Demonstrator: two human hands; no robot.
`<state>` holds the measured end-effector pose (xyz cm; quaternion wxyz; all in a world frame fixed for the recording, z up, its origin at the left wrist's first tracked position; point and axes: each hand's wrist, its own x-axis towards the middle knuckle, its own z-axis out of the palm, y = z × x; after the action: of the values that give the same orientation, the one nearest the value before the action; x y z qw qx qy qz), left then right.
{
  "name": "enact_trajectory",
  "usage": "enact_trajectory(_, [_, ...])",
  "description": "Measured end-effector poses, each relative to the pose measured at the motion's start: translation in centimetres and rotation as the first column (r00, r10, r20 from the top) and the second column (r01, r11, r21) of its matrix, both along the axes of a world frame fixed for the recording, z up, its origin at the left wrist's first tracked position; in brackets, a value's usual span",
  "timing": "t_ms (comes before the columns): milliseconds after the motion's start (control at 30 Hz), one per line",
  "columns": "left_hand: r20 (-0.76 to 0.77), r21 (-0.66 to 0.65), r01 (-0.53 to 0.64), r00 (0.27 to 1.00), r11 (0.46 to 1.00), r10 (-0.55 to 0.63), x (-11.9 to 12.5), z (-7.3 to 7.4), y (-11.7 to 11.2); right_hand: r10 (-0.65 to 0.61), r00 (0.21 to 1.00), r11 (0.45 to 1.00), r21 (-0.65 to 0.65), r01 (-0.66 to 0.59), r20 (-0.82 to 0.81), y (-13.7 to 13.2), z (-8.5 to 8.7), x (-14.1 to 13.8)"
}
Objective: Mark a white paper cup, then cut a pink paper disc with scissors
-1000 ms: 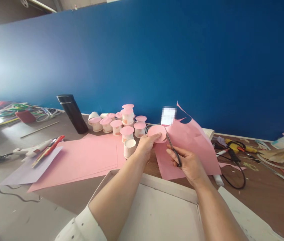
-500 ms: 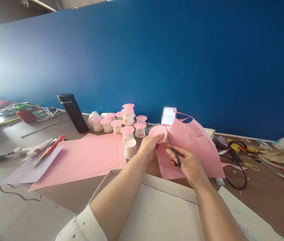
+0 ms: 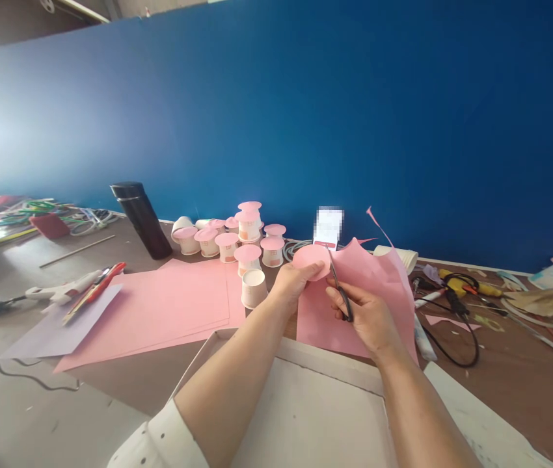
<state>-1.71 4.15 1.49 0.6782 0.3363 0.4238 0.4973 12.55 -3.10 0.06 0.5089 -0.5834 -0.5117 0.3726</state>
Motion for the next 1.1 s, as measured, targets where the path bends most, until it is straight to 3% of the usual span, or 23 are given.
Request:
enact_trajectory(133, [-0.165,0.047,0.003,0.986,0.999,0.005,-0.09,0.58,-0.25,-0.004,1.0,1.0,-0.009,0.004,-0.001,-0.04,0.09,-0.06])
enact_trajectory(467, [-0.092,0.032,-0.022,0.995,0.999,0.025,0.03,0.53,-0.22,0.021,0.998,1.0,-0.014,-0.022,-0.06,0.01,-0.1,0.1])
enact_trajectory(1100, [-0.148,0.055,0.026,0.989,0.998,-0.017,-0.52,0.89,-0.36,-0.013,0.993,1.0,-0.014,0.012,-0.116,-0.1,-0.13,0.1])
